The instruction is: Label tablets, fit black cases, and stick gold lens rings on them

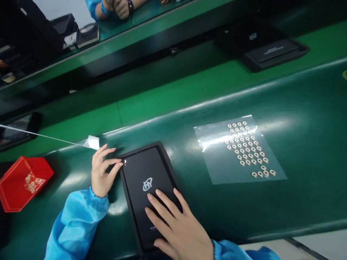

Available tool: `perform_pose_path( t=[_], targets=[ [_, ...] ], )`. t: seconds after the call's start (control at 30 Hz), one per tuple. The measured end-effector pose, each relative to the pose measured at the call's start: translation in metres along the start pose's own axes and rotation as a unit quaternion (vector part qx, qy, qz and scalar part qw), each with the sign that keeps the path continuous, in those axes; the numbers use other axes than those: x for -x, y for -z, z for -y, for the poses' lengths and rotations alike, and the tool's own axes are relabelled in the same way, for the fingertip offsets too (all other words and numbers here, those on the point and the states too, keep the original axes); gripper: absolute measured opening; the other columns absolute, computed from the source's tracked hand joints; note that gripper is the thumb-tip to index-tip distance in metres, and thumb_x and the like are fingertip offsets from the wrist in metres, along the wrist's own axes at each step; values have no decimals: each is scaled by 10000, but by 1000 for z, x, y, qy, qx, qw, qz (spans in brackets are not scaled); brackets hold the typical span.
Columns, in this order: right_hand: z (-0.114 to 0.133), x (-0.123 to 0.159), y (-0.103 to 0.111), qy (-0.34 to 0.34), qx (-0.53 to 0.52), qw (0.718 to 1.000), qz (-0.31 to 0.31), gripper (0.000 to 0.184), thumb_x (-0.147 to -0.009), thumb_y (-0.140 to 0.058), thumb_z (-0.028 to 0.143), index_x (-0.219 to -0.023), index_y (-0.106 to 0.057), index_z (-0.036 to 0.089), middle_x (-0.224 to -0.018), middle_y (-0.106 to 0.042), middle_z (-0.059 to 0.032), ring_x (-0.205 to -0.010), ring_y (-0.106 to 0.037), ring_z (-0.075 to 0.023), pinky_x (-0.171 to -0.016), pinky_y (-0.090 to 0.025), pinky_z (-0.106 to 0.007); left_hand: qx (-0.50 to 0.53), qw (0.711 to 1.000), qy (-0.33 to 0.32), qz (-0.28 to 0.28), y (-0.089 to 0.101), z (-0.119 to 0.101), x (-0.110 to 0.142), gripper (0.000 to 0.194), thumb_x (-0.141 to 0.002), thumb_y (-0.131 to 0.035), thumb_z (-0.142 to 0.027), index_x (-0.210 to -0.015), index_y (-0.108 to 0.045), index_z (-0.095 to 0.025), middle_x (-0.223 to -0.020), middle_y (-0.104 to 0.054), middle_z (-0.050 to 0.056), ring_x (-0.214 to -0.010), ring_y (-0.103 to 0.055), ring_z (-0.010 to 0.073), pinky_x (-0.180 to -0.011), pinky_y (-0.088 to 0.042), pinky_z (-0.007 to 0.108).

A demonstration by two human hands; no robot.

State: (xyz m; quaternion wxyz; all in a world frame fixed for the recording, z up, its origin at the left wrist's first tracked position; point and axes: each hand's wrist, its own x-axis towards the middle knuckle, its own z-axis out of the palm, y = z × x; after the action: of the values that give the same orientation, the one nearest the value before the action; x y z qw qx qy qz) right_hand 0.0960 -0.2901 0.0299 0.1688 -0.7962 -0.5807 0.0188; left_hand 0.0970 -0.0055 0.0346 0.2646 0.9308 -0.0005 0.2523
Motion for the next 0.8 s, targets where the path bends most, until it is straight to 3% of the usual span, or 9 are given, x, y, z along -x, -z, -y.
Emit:
perform_pose_path(
  t=[0.13, 0.3, 0.47, 0.63, 0.8],
  targets=[
    [1, 0, 0, -5, -14, 1000, -1, 626, -732, -722, 372, -1316, -576, 201, -1463, -447, -111, -1450, -105, -337, -1145, 64, -578, -17, 998, -46, 36, -2, -5, 2, 83, -864, -696, -123, -891, -640, -178, -1106, -669, 62, -1252, -523, 277, -1044, -405, 497],
    [3, 16, -4, -1, -13, 1000, -15, 596, -747, -684, 344, -1317, -580, 205, -1456, -462, -93, -1472, -31, -332, -1148, 71, -577, 81, 992, 5, 99, -2, -16, 20, 120, -912, -617, -95, -1008, -634, -164, -1207, -647, 84, -1182, -592, 213, -980, -504, 353],
    [3, 27, -6, 9, 1, 1000, -30, 547, -789, -636, 383, -1305, -584, 209, -1446, -478, -72, -1473, -70, -321, -1167, 61, -562, 11, 986, -91, 137, 4, -14, 4, 76, -911, -651, -163, -983, -657, -187, -1099, -700, 36, -995, -672, 186, -926, -496, 333],
    [5, 26, -3, -8, -6, 1000, -26, 547, -770, -618, 326, -1303, -585, 207, -1446, -479, -67, -1478, -42, -312, -1170, 72, -552, 135, 974, 40, 179, 6, -4, -12, 75, -946, -599, -199, -927, -670, -213, -985, -722, 4, -917, -687, 151, -825, -530, 269],
    [5, 26, -4, -13, -14, 999, -27, 550, -766, -620, 322, -1301, -581, 202, -1447, -477, -70, -1478, -60, -301, -1175, 76, -543, 99, 976, -1, 192, 9, -7, -6, 62, -940, -614, -200, -919, -667, -224, -1098, -701, 15, -983, -665, 168, -864, -464, 320]
  ],
)
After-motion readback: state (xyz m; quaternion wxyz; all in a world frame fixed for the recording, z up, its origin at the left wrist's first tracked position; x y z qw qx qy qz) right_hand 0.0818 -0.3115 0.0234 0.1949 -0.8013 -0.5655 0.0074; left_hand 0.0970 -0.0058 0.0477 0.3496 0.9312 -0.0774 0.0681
